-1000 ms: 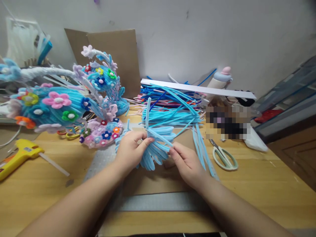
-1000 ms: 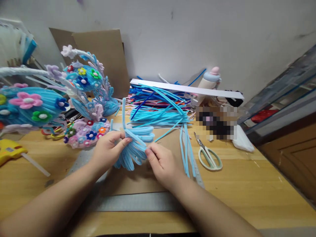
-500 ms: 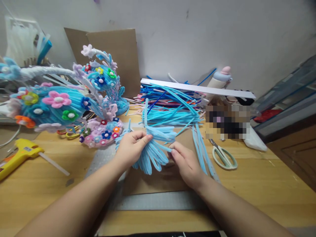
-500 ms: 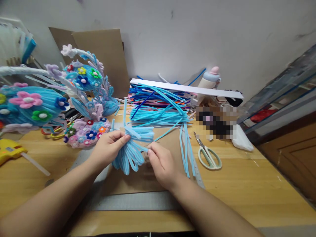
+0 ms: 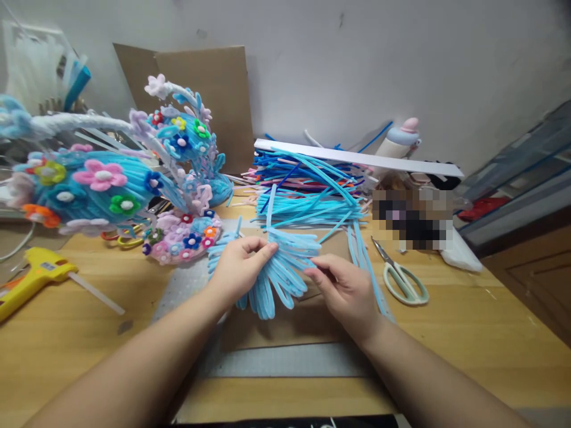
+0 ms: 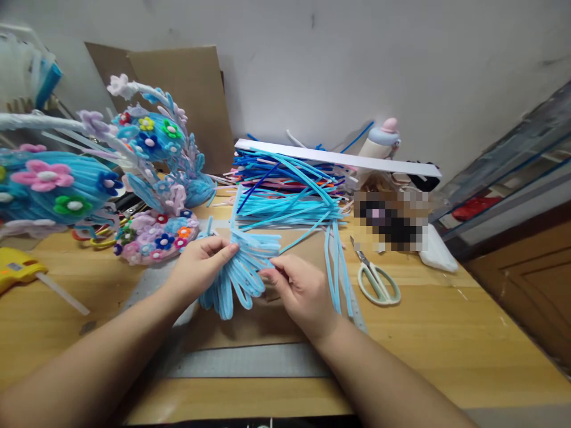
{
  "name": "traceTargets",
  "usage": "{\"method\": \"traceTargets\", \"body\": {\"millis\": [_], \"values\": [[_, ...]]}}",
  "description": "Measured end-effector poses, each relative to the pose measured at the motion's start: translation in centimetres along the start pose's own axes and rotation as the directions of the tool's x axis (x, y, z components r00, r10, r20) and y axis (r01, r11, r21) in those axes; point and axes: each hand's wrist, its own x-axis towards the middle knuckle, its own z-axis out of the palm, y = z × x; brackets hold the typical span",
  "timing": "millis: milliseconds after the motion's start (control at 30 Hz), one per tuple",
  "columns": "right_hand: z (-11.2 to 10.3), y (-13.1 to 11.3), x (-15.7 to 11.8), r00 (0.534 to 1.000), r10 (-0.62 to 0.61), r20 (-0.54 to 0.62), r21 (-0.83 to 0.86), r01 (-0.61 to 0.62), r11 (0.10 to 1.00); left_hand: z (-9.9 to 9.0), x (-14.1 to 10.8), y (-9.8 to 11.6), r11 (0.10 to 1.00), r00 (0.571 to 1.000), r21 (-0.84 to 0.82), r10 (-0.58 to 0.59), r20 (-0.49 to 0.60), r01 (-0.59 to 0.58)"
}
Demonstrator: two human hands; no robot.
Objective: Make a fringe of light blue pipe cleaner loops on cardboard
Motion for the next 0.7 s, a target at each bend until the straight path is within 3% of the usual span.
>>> {"method": "traceTargets", "body": {"millis": [167,333,700], "values": [[0.39,0.28,0.26,0.991,0.077,0.112,-0.142,-0.061,0.988,0.08,0.20,-0.17,0.984,1.000,-0.177,-0.004,0.004,0.005],[0.49,0.33,0.50,0.950,0.106,0.295,-0.329,-0.003,0.944,0.00,0.20,-0.28,0.972,0.998,-0.227,-0.067,0.002,0.066],[0.81,0.12,0.41,0.928,0.152,0.339,-0.368,-0.017,0.930,0.19,0.05,-0.51,0.990,0.999,-0.140,0.012,-0.043,-0.018]]}}
